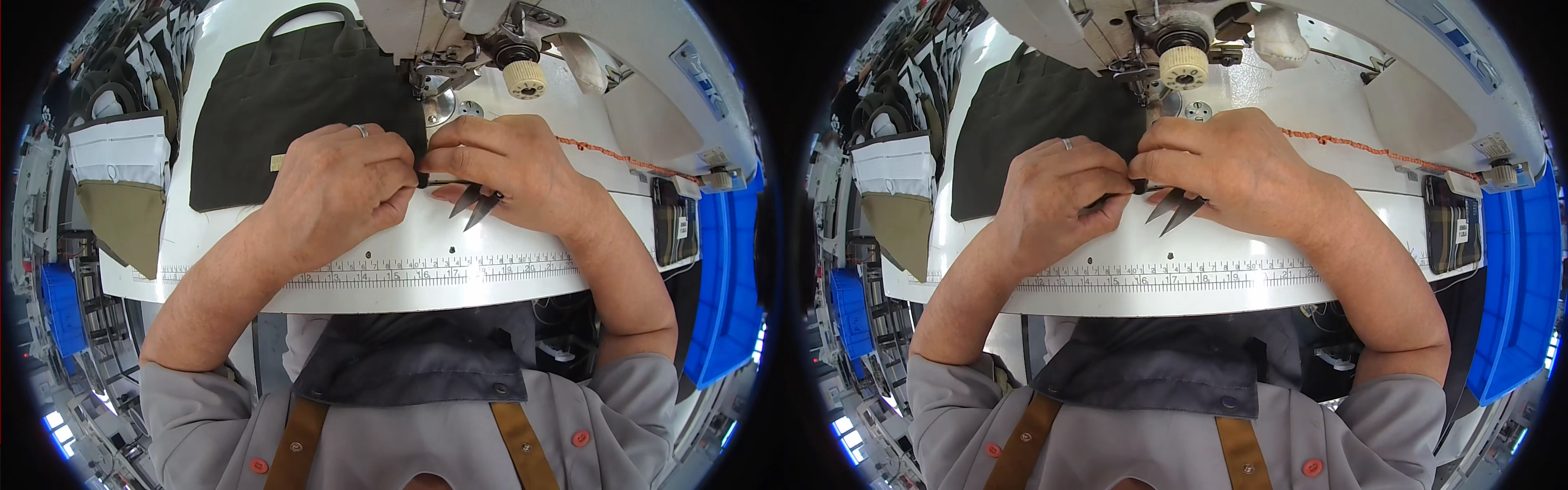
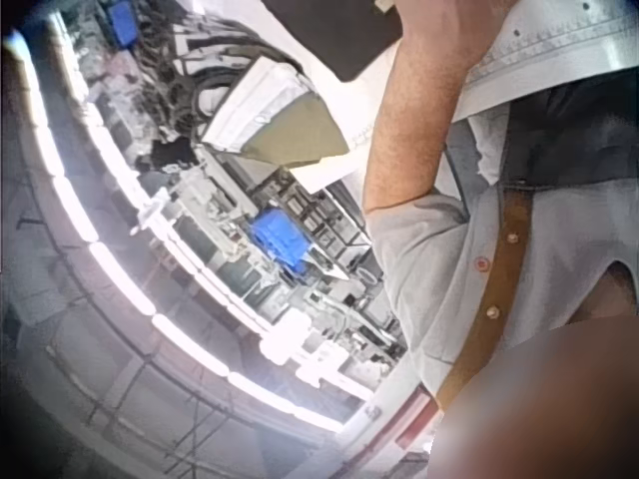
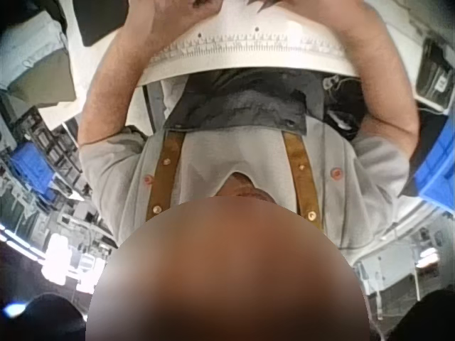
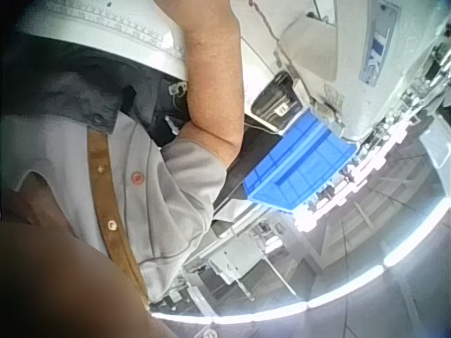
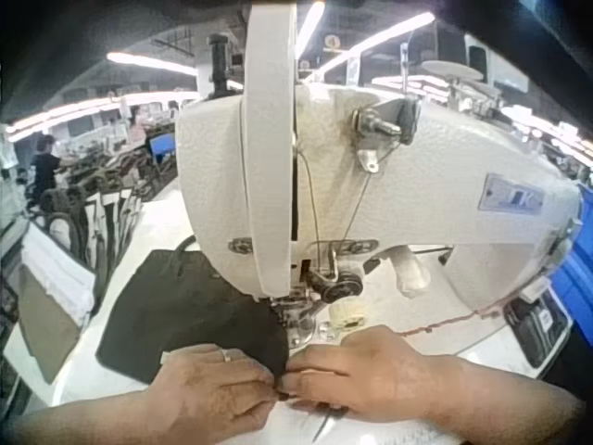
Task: Sewing and finishing parts of a leather or heavy fabric bag using an industrial sewing machine.
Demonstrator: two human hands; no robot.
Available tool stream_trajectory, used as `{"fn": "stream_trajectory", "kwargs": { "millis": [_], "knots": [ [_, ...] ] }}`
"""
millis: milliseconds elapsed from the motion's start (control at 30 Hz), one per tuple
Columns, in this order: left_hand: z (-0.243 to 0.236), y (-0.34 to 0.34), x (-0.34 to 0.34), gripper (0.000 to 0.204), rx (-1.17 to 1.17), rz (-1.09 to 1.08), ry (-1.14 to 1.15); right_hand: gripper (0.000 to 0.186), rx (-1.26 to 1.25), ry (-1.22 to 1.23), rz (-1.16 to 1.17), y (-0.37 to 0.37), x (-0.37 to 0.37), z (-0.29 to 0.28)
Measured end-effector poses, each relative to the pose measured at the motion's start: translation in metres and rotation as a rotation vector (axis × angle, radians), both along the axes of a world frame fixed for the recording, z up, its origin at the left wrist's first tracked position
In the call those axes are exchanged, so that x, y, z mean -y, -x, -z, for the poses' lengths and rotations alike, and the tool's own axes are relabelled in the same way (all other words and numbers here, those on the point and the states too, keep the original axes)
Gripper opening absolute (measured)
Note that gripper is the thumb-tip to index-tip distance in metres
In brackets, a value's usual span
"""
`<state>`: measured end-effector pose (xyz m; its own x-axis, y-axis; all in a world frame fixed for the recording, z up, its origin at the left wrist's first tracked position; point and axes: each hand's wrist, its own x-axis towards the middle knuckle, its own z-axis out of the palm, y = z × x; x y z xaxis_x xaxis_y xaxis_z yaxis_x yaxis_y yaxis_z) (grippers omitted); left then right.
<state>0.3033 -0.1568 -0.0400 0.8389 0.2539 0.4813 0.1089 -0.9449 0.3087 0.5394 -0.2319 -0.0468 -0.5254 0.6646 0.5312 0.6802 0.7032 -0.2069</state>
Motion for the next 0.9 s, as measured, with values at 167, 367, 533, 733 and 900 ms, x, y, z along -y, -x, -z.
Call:
{"fn": "stream_trajectory", "kwargs": {
  "millis": [167,367,533,733,900],
  "knots": [
    [0.004,0.002,-0.001,0.010,0.086,-0.080,0.417,0.021,0.058,-0.183,-0.018,0.005,-0.003,0.001],
    [-0.001,0.007,-0.004,0.030,0.080,-0.001,-0.127,0.015,-0.035,-0.194,0.000,0.006,-0.004,0.009],
    [0.005,0.020,-0.007,0.032,-0.095,0.164,-0.417,0.012,-0.009,-0.073,-0.020,0.008,-0.002,0.006],
    [-0.011,0.022,-0.006,0.037,-0.271,0.148,-0.243,0.012,-0.024,-0.103,-0.010,0.008,0.001,0.010],
    [-0.006,0.022,-0.018,0.040,-0.264,0.147,-0.127,0.017,-0.009,0.003,0.016,0.003,0.002,0.002]
  ]
}}
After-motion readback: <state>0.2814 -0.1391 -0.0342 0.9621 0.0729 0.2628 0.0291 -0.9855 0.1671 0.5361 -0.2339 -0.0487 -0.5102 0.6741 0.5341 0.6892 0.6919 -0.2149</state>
